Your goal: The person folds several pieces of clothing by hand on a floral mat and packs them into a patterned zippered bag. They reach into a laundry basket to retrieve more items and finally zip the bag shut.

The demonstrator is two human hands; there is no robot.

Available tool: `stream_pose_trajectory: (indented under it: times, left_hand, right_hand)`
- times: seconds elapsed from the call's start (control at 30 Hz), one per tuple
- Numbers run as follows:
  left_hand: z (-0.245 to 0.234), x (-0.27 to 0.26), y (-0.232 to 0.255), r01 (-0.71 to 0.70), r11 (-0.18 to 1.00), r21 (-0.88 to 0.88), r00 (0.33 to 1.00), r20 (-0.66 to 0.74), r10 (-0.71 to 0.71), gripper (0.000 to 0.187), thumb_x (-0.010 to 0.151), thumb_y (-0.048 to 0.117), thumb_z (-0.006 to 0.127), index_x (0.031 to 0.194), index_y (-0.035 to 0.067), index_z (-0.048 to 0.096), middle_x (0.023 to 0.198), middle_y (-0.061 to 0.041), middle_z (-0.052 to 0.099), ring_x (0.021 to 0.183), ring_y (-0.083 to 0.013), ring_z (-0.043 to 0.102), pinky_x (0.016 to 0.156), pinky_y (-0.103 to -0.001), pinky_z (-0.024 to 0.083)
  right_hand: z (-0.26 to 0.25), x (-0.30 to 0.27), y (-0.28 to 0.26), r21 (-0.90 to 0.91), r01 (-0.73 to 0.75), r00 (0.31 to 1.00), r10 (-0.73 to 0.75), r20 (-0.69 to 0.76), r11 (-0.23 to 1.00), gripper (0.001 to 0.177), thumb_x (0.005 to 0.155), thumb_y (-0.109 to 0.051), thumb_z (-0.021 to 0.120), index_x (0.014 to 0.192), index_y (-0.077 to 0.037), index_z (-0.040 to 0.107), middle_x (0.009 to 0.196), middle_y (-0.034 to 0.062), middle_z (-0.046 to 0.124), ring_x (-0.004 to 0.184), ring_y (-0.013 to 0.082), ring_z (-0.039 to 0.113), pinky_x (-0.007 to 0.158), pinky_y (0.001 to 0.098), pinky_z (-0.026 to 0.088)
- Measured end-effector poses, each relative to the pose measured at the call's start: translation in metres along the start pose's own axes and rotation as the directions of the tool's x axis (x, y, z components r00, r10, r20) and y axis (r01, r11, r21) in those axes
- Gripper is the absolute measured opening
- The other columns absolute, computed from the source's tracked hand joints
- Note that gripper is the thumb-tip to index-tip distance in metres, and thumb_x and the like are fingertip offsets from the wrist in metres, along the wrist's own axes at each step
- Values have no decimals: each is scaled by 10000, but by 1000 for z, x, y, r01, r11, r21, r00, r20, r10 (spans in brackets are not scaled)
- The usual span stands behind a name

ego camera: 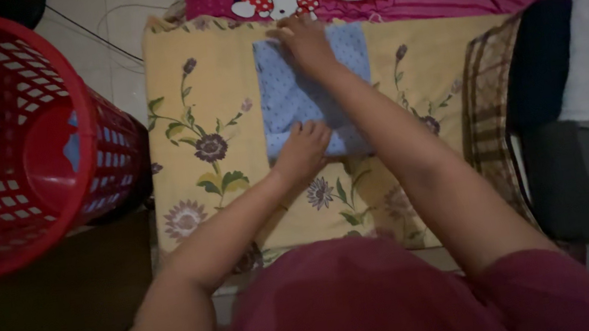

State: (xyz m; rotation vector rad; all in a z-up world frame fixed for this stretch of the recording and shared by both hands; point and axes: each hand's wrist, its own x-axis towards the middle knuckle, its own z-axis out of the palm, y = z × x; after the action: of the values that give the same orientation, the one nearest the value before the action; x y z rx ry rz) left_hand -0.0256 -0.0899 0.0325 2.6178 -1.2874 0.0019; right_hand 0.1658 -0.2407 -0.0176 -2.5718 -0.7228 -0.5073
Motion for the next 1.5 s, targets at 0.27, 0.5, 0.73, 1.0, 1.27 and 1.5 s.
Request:
stream_pose_trajectory:
  times: [0.27, 0.5, 0.73, 1.0, 1.27, 1.5]
  left_hand:
    - [4, 0, 5, 42, 999, 4, 999, -2, -42, 580, 829, 410, 744, 1228, 11, 607, 1168, -131, 564, 1125, -317, 512, 991, -488, 405]
    - [12, 4, 1, 60, 998, -29, 995, 78, -58, 574, 842, 440, 723, 1203, 3, 631, 1172, -138, 574, 1167, -324, 507, 988, -476, 404]
    - [-6, 12, -4, 78, 995, -68, 979, 196, -64, 619, 877, 464, 698, 1240, -29, 603, 1293, -192, 567, 1221, -364, 510, 1014, -503, 392]
    - [3, 29, -36, 39, 949, -312, 988, 151, 9, 735, 810, 529, 753, 1273, -9, 562, 1306, -216, 573, 1288, -394, 499, 1073, -535, 377]
    - [42, 40, -58, 80, 932, -354, 976, 216, -2, 788, 830, 567, 720, 1373, 29, 530, 1365, -248, 517, 1314, -448, 458, 1032, -539, 420]
    - [47, 51, -75, 105, 899, -424, 956, 292, 26, 812, 855, 616, 714, 1403, 45, 532, 1364, -276, 536, 1291, -443, 490, 1099, -507, 428]
  right_hand:
    - [31, 40, 0, 51, 163, 959, -171, 227, 985, 172, 843, -237, 772, 969, -140, 706, 1110, 111, 634, 1006, 335, 630, 802, 481, 502]
    - [61, 49, 14, 135, 20, 949, -61, 310, 991, 131, 870, -200, 745, 915, -89, 692, 933, 146, 668, 890, 379, 665, 748, 517, 513]
    - [67, 46, 10, 278, -280, 958, 252, 135, 919, 101, 973, -122, 666, 1051, -82, 715, 1029, 163, 696, 968, 395, 679, 831, 490, 543]
    - [-75, -61, 0, 420, -205, 890, -10, 457, 884, 179, 930, -174, 726, 1083, -89, 760, 1053, 149, 750, 944, 333, 717, 853, 422, 559]
    - [-129, -124, -48, 265, -165, 943, 73, 325, 950, 444, 981, -385, 652, 1286, -62, 651, 1219, 177, 674, 1112, 388, 645, 970, 469, 515]
    - [-143, -140, -64, 206, -17, 950, -49, 308, 978, 695, 861, -569, 727, 1299, -54, 566, 1261, 187, 582, 1117, 400, 606, 939, 471, 520]
